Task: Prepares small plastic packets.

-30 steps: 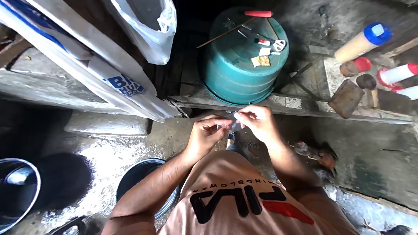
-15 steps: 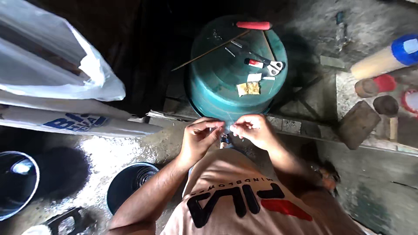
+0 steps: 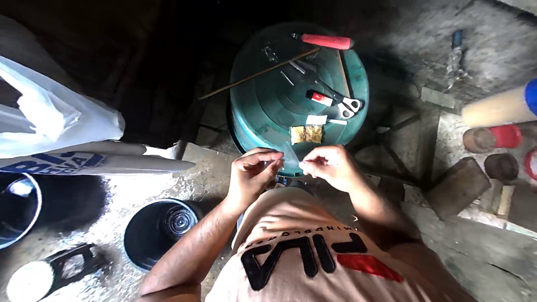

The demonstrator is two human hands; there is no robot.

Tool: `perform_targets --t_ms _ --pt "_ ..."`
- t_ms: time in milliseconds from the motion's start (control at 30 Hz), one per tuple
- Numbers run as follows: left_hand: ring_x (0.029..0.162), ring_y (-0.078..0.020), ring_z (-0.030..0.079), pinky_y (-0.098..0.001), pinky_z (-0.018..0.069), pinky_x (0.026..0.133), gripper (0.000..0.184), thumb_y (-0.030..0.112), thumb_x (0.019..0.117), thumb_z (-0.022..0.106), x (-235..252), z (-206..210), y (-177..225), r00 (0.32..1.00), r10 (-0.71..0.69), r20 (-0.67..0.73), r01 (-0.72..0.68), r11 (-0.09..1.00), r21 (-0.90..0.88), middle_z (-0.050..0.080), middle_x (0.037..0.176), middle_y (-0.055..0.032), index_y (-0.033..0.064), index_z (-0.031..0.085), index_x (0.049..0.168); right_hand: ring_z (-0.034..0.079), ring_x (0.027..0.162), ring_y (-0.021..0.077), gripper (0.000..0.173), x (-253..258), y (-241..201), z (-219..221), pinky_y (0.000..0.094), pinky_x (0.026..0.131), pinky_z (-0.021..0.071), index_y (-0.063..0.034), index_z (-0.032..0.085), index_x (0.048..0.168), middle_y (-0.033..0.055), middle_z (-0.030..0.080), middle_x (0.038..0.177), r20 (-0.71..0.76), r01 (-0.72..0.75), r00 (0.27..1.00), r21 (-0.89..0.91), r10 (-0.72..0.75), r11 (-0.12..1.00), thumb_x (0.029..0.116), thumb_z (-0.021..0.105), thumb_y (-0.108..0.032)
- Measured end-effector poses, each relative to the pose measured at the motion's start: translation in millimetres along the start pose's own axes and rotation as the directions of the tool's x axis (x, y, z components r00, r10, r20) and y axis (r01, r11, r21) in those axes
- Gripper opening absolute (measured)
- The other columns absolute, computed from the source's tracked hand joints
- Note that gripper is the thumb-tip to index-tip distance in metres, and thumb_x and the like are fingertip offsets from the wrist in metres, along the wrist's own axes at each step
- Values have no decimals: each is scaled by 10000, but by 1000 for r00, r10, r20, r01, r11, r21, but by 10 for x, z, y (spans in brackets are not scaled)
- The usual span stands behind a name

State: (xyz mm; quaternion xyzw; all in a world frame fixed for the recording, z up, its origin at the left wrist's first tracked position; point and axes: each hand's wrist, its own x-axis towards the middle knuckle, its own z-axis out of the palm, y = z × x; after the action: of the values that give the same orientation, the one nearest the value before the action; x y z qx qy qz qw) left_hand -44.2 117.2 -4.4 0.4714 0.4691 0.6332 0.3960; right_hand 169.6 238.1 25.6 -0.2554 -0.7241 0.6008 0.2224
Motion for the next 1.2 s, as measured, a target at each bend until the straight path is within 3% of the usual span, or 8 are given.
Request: perform_targets --t_ms 300,633,900,1000,1200 --pt "906 -137 707 -315 628 802 191 45 905 750 153 39 -17 999 41 14 -40 999 -16 718 1099 -31 69 760 1095 656 600 70 175 144 -52 -192 222 550 579 -8 731 955 27 723 770 -80 73 994 -64 -78 995 1006 647 -153" --pt "908 -146 710 -330 629 821 182 41 914 734 167 156 -25 997 38 72 -35 998 -47 718 1092 -52 44 753 1095 618 547 85 76 405 -202 -161 218 489 541 -11 722 897 46 687 719 -62 120 990 -122 -129 985 943 700 -66" --pt "925 -150 709 -326 625 830 176 41 910 739 167 110 -13 998 43 35 -43 999 -10 717 1101 -63 21 751 1085 651 604 78 120 477 -187 -110 216 543 570 -18 736 951 33 718 782 -134 95 985 -125 -112 988 990 665 -106" --pt "918 -151 710 -328 629 824 173 38 910 738 167 84 -8 998 50 25 -50 999 -17 716 1098 -63 23 750 1081 631 585 85 183 420 -200 -117 217 524 551 -12 714 939 42 705 770 -73 113 990 -98 -120 989 1018 625 -151" --pt "910 -142 709 -321 626 824 177 42 918 725 183 38 -1 998 59 21 -59 998 -10 714 1099 -56 26 745 1093 643 581 76 99 336 -120 -98 227 532 570 -2 734 901 37 699 720 47 113 993 -101 -109 988 939 721 -93"
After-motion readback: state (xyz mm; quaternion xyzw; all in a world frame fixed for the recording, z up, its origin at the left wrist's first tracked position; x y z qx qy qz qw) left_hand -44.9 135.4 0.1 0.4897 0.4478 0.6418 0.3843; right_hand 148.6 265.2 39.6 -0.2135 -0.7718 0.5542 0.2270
